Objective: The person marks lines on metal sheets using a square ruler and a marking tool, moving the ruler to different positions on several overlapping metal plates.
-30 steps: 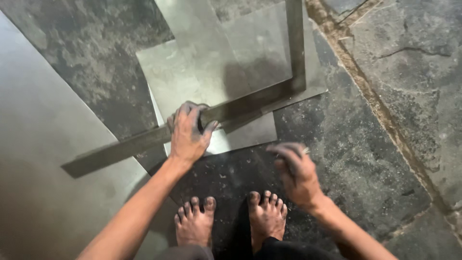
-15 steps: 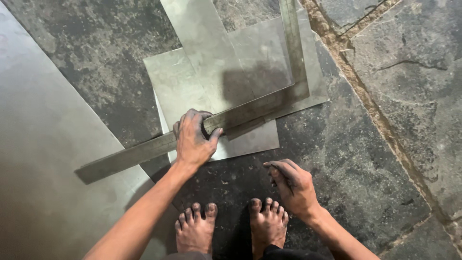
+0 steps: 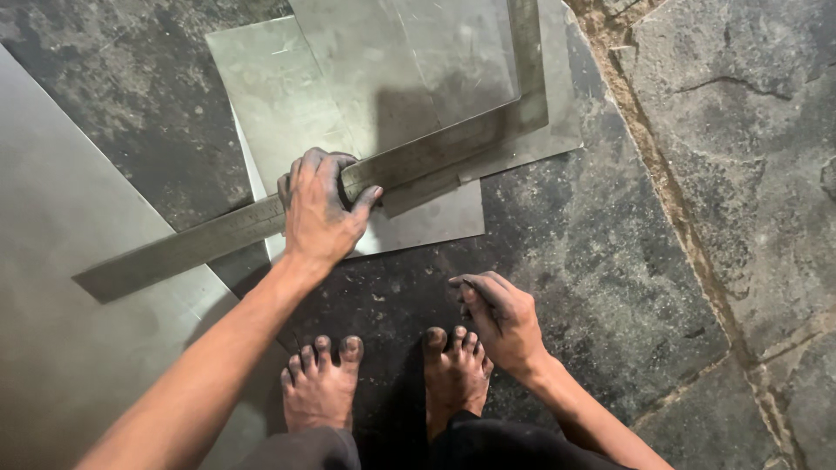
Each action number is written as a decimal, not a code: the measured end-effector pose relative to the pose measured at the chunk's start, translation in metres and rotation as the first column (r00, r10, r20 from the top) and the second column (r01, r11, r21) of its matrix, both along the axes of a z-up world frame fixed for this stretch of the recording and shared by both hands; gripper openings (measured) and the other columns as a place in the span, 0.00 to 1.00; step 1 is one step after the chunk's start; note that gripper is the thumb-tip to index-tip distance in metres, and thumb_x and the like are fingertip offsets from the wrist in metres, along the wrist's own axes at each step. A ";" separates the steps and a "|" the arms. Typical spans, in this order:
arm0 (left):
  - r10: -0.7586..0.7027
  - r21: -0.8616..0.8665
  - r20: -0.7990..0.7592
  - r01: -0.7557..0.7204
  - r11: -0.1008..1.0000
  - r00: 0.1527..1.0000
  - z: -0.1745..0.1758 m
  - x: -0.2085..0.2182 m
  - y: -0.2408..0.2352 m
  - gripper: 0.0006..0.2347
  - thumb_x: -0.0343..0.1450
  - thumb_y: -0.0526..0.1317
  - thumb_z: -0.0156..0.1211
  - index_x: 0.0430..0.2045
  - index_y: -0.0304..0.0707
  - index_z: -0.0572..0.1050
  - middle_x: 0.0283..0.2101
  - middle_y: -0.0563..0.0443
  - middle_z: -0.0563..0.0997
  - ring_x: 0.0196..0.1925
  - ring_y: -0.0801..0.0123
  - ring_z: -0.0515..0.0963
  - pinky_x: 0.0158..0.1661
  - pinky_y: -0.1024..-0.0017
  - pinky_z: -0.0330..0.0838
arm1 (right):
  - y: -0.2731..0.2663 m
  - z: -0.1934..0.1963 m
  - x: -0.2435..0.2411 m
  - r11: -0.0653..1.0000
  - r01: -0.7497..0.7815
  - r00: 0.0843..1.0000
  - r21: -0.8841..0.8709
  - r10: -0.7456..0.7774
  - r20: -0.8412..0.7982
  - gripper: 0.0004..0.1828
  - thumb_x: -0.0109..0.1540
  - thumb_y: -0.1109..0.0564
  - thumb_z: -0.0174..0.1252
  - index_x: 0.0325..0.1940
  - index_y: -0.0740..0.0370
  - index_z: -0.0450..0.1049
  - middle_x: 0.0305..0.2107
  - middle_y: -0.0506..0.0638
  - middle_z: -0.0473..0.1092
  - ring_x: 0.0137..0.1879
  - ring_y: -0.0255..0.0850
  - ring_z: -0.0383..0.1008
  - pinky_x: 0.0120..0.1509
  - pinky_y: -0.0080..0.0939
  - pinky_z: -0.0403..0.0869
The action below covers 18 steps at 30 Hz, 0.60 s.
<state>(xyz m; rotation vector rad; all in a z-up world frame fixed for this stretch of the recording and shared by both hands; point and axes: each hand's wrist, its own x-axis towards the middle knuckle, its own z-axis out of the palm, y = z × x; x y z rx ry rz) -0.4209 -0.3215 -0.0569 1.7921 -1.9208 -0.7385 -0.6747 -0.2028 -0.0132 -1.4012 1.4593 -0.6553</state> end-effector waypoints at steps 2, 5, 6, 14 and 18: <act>-0.010 -0.006 -0.004 0.010 1.000 1.000 0.000 -0.001 0.000 0.19 0.65 0.44 0.74 0.44 0.35 0.76 0.45 0.44 0.75 0.53 0.48 0.73 0.54 0.54 0.61 | -0.001 -0.001 0.000 1.000 -0.003 1.000 0.004 0.003 0.003 0.09 0.68 0.62 0.54 0.49 0.64 0.79 0.31 0.50 0.76 0.31 0.34 0.78 0.35 0.33 0.77; -0.006 0.018 0.015 0.006 1.000 1.000 0.001 -0.002 -0.001 0.19 0.65 0.45 0.74 0.44 0.36 0.76 0.46 0.45 0.76 0.53 0.49 0.73 0.53 0.53 0.61 | -0.004 -0.002 -0.001 1.000 -0.012 1.000 -0.007 0.012 0.001 0.09 0.68 0.61 0.54 0.49 0.64 0.78 0.32 0.50 0.76 0.31 0.33 0.78 0.35 0.33 0.77; -0.008 0.014 0.014 0.008 1.000 1.000 0.000 -0.002 -0.002 0.19 0.65 0.45 0.74 0.45 0.36 0.76 0.47 0.44 0.76 0.53 0.49 0.73 0.53 0.53 0.61 | -0.004 -0.002 -0.001 1.000 -0.013 1.000 -0.010 0.013 0.002 0.09 0.68 0.61 0.54 0.49 0.64 0.78 0.32 0.50 0.76 0.31 0.33 0.78 0.35 0.33 0.76; -0.010 0.028 0.037 0.009 1.000 0.999 -0.003 -0.003 -0.003 0.20 0.65 0.45 0.74 0.45 0.35 0.75 0.47 0.43 0.74 0.53 0.49 0.72 0.55 0.54 0.62 | -0.008 -0.007 -0.004 1.000 -0.020 1.000 -0.016 0.020 0.007 0.10 0.68 0.61 0.55 0.51 0.64 0.78 0.32 0.50 0.75 0.32 0.33 0.78 0.34 0.32 0.76; -0.016 0.001 0.051 0.016 1.000 0.999 -0.004 -0.002 -0.003 0.19 0.65 0.44 0.75 0.45 0.36 0.75 0.47 0.45 0.75 0.53 0.50 0.73 0.54 0.54 0.62 | -0.010 -0.008 -0.004 0.999 -0.034 0.999 -0.005 0.034 -0.021 0.10 0.68 0.62 0.55 0.51 0.64 0.78 0.31 0.50 0.75 0.32 0.35 0.78 0.34 0.33 0.75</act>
